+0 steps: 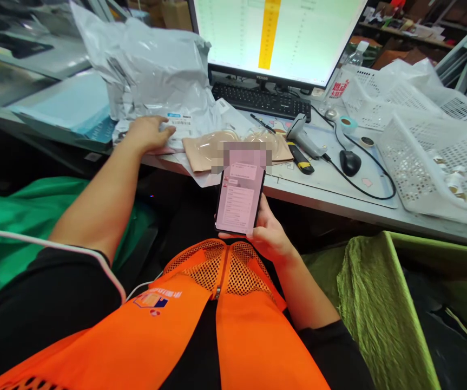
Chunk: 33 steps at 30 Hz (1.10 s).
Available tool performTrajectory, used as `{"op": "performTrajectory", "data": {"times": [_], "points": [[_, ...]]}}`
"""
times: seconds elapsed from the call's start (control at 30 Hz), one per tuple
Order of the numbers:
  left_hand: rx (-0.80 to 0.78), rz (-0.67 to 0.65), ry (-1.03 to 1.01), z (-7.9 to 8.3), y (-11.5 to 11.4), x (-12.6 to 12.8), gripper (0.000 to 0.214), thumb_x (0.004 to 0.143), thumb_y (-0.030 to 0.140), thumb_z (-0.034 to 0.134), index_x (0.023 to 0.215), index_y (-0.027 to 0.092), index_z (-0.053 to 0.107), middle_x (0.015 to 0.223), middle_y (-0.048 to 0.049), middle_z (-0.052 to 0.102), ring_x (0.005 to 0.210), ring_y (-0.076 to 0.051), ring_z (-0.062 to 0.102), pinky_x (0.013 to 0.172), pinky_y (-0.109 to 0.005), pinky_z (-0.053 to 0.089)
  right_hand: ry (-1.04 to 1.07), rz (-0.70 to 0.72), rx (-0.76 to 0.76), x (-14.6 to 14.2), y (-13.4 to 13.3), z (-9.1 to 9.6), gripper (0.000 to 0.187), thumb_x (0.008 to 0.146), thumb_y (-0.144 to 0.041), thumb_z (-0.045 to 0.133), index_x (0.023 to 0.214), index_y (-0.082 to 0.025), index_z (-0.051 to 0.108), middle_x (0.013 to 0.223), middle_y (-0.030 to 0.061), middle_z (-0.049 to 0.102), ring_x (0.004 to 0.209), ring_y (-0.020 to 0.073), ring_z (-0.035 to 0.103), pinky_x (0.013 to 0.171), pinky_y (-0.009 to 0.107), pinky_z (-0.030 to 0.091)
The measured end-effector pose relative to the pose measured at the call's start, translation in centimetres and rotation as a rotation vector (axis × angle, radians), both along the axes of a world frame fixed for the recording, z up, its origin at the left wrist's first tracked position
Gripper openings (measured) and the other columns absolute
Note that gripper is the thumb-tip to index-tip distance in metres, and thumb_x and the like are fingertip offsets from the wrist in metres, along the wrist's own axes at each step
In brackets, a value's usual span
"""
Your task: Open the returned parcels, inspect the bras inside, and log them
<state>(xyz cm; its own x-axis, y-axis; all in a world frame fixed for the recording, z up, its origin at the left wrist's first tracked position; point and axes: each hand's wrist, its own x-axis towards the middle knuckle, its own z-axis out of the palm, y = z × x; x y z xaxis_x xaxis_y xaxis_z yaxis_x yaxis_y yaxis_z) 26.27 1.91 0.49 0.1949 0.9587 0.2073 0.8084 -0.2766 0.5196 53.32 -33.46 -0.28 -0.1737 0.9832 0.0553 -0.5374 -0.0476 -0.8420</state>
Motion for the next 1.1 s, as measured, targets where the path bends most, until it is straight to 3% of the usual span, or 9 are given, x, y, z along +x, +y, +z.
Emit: {"op": "performTrajectory", "data": {"times": [0.1,0.23,0.37,0.6,0.73,0.83,0.93,1.03,1.1], "points": [[0.030,0.018,0.015,0.9,-0.3,0.1,0.057,0.104,0.045,0.071,0.143,0.005,0.059,0.146,-0.0061,0.066,0.119,-0.019,0.040,0.120,-0.037,0.012,-0.001,-0.028,0.014,-0.1,0.5,0.5,0.085,0.079,-0.025,0.080,0.153,-0.037,0.040,0.144,0.0091,0.069,0.121,0.0361,0.075,0.090,0.065,0.068],[0.073,0.018,0.082,1.6,-0.8,0.1,0.053,0.107,0.047,0.066,0.141,0.006,0.061,0.145,-0.0086,0.066,0.121,-0.022,0.039,0.122,-0.047,0.008,-0.040,-0.108,0.022,-0.3,1.6,0.8,0.079,0.083,-0.027,0.077,0.152,-0.037,0.038,0.132,0.0065,0.074,0.107,0.0332,0.080,0.068,0.048,0.073],[0.115,0.017,0.033,1.7,-0.8,0.1,0.053,0.104,0.048,0.070,0.136,0.007,0.063,0.136,-0.0061,0.069,0.121,-0.022,0.038,0.123,-0.046,0.007,-0.076,-0.186,0.014,-0.6,2.3,0.9,0.072,0.085,-0.031,0.080,0.145,-0.035,0.040,0.118,0.0024,0.076,0.090,0.0303,0.082,0.052,0.036,0.070],[0.145,-0.044,0.063,2.2,-0.9,0.1,0.061,0.103,0.059,0.061,0.136,0.008,0.062,0.131,-0.0053,0.069,0.132,-0.027,0.037,0.121,-0.053,0.013,-0.070,-0.204,-0.001,-1.0,2.5,1.5,0.060,0.084,-0.036,0.082,0.130,-0.031,0.045,0.109,0.0006,0.077,0.082,0.0310,0.083,0.045,0.032,0.067],[0.238,-0.145,-0.024,3.3,-1.7,0.5,0.054,0.096,0.062,0.057,0.130,0.021,0.069,0.132,-0.0056,0.071,0.140,-0.035,0.044,0.122,-0.058,0.019,-0.090,-0.223,-0.011,-1.2,2.6,1.4,0.065,0.080,-0.036,0.088,0.131,-0.031,0.047,0.107,0.0008,0.078,0.079,0.0313,0.083,0.042,0.031,0.066],[0.276,-0.218,-0.110,5.2,-2.9,1.1,0.047,0.091,0.055,0.059,0.124,0.024,0.073,0.139,-0.0109,0.070,0.141,-0.039,0.052,0.123,-0.059,0.027,-0.147,-0.236,-0.035,-1.2,2.4,1.2,0.064,0.081,-0.033,0.090,0.130,-0.031,0.049,0.104,0.0010,0.078,0.077,0.0308,0.083,0.040,0.030,0.064],[0.220,-0.401,-0.256,8.4,-5.3,1.3,0.052,0.095,0.053,0.055,0.134,0.022,0.069,0.146,-0.0121,0.067,0.140,-0.034,0.057,0.122,-0.053,0.039,-0.180,-0.177,-0.033,-0.3,2.3,1.5,0.062,0.083,-0.036,0.088,0.132,-0.031,0.051,0.108,0.0036,0.078,0.079,0.0316,0.083,0.041,0.030,0.064],[0.155,-0.662,-0.325,11.9,-9.4,1.7,0.068,0.093,0.062,0.063,0.149,0.023,0.060,0.156,-0.0119,0.060,0.147,-0.034,0.054,0.121,-0.049,0.045,-0.221,-0.034,-0.015,1.5,2.8,3.1,0.066,0.082,-0.047,0.088,0.136,-0.031,0.054,0.109,0.0064,0.079,0.077,0.0337,0.083,0.036,0.030,0.060],[0.151,-0.809,-0.242,14.1,-12.6,2.3,0.091,0.080,0.065,0.080,0.158,0.027,0.052,0.164,-0.0111,0.053,0.153,-0.037,0.048,0.124,-0.049,0.044,-0.298,0.064,-0.004,2.9,3.8,5.2,0.072,0.081,-0.055,0.087,0.140,-0.031,0.055,0.104,0.0083,0.080,0.072,0.0340,0.082,0.033,0.028,0.055]]}}
